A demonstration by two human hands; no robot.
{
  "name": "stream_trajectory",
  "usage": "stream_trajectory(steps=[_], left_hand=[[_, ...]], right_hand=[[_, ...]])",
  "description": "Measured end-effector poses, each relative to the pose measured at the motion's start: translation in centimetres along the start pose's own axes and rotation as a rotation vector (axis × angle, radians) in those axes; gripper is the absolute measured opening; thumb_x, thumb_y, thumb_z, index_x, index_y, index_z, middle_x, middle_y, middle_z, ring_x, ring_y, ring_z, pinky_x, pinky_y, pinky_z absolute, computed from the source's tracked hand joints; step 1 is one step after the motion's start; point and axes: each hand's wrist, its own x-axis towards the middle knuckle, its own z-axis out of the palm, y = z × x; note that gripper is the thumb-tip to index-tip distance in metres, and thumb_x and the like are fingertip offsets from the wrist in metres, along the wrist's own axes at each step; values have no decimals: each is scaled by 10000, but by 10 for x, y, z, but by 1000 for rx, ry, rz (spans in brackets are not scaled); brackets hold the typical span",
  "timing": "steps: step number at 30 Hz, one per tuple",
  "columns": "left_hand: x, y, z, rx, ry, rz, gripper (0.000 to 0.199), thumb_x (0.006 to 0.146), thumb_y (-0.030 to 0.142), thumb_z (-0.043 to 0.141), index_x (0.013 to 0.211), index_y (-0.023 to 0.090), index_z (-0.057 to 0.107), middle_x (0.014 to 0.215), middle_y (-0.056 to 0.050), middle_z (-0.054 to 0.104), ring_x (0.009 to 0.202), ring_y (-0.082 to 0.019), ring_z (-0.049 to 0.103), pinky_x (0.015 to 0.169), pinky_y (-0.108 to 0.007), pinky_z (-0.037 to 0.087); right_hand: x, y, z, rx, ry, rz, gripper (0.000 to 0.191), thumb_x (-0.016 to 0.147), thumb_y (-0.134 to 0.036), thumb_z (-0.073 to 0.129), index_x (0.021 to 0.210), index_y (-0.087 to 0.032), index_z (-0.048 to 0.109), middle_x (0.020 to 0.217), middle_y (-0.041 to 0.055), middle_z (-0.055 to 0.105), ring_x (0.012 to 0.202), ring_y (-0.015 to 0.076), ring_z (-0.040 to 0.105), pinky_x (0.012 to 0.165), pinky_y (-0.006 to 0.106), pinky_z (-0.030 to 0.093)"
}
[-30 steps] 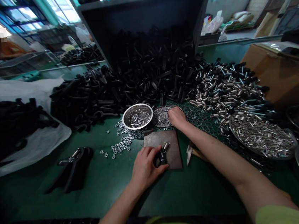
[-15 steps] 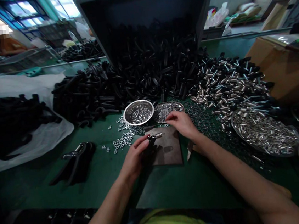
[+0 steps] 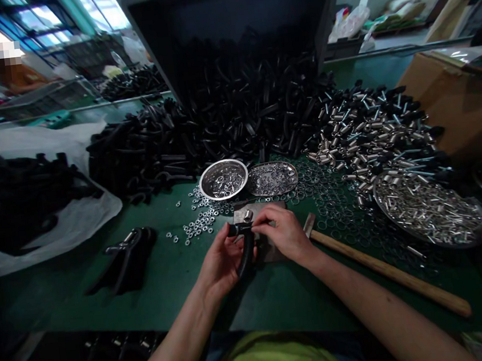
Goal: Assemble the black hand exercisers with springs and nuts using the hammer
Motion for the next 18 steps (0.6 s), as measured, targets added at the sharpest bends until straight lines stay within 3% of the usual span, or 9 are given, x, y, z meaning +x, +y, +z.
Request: stream_trajectory(steps=[6, 9, 13, 18], left_hand=[[2, -2, -2, 60, -20, 13, 377, 759, 433, 656, 977, 129, 611, 755, -46, 657, 633, -136, 637, 707, -306, 552], [4, 3, -5, 237, -24, 68, 424, 697, 412, 713, 1016, 143, 638, 832, -56, 681, 681, -147, 638, 711, -293, 525], [13, 16, -6, 777, -63, 254, 497, 635, 350, 766, 1080, 157, 654, 1018, -81, 686, 930, -228, 625, 870, -345, 457], [22, 13, -8, 1549, -45, 644, 601, 611, 400, 777, 1144, 176, 615, 1116, -92, 648, 1053, -270, 556, 950, -398, 394]], right_hand=[[-2, 3, -3, -61, -15, 4, 92, 762, -179, 650, 681, -200, 612, 744, 2, 620, 753, 152, 590, 716, 291, 448], [3, 8, -10, -146, -100, -70, 31, 775, -203, 642, 774, -205, 611, 791, 4, 611, 765, 147, 575, 690, 276, 447], [13, 21, -22, -530, -313, -414, 209, 860, -220, 537, 1057, -232, 607, 1012, 67, 618, 890, 176, 547, 726, 303, 415], [22, 42, -23, -840, -526, -735, 271, 929, -210, 383, 852, -191, 643, 754, 62, 622, 692, 162, 503, 581, 298, 319]])
